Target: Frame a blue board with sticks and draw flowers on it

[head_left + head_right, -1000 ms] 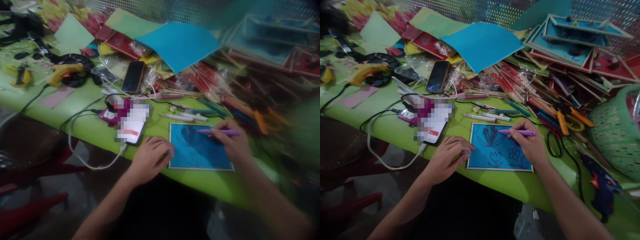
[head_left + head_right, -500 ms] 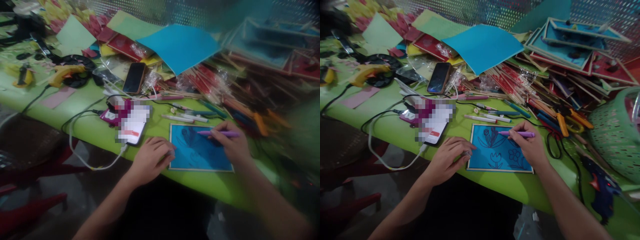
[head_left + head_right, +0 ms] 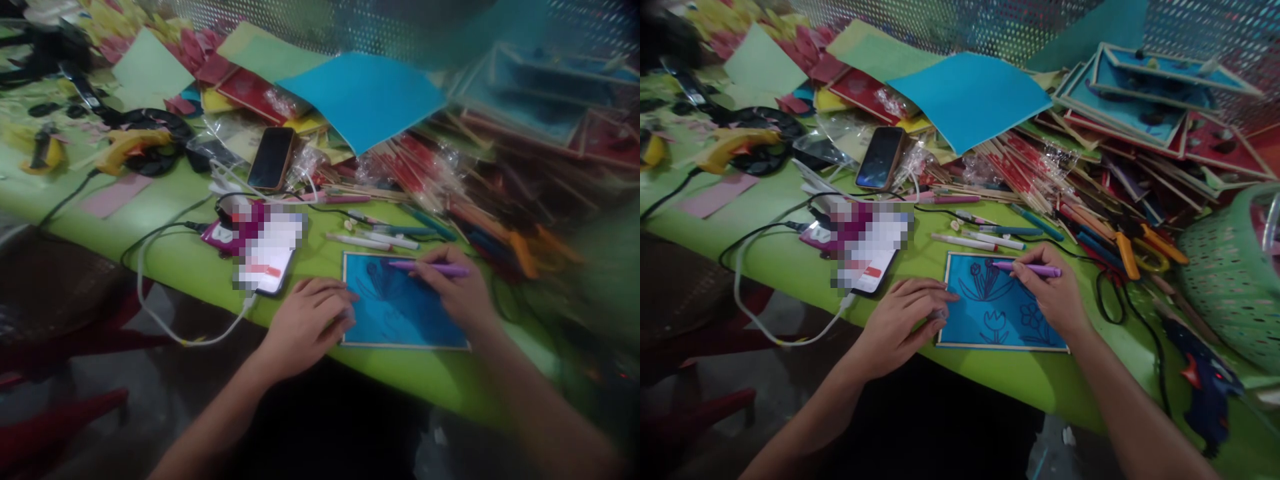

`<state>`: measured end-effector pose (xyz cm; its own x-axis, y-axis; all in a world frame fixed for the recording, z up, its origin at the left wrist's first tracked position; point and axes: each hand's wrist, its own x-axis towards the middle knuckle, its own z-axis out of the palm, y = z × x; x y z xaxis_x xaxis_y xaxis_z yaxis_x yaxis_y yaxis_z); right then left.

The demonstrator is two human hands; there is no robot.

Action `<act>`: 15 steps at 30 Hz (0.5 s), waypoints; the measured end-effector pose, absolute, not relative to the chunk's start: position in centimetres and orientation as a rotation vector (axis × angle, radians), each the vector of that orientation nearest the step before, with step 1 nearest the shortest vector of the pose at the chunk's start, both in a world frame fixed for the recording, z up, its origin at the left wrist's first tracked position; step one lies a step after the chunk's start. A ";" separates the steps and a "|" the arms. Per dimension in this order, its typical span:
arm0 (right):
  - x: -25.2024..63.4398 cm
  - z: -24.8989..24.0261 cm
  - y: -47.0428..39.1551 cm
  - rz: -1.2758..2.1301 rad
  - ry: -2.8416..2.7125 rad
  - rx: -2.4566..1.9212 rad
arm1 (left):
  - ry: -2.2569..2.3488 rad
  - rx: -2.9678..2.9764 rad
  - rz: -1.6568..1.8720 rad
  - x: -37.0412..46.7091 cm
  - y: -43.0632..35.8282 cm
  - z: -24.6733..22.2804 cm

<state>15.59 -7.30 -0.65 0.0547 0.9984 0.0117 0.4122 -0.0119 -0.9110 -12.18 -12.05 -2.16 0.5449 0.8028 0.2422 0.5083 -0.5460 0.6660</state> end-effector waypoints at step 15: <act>15.5 -0.6 -7.3 0.914 -1.469 -1.563 | 1.051 2.269 0.748 -12.2 -12.0 -2.3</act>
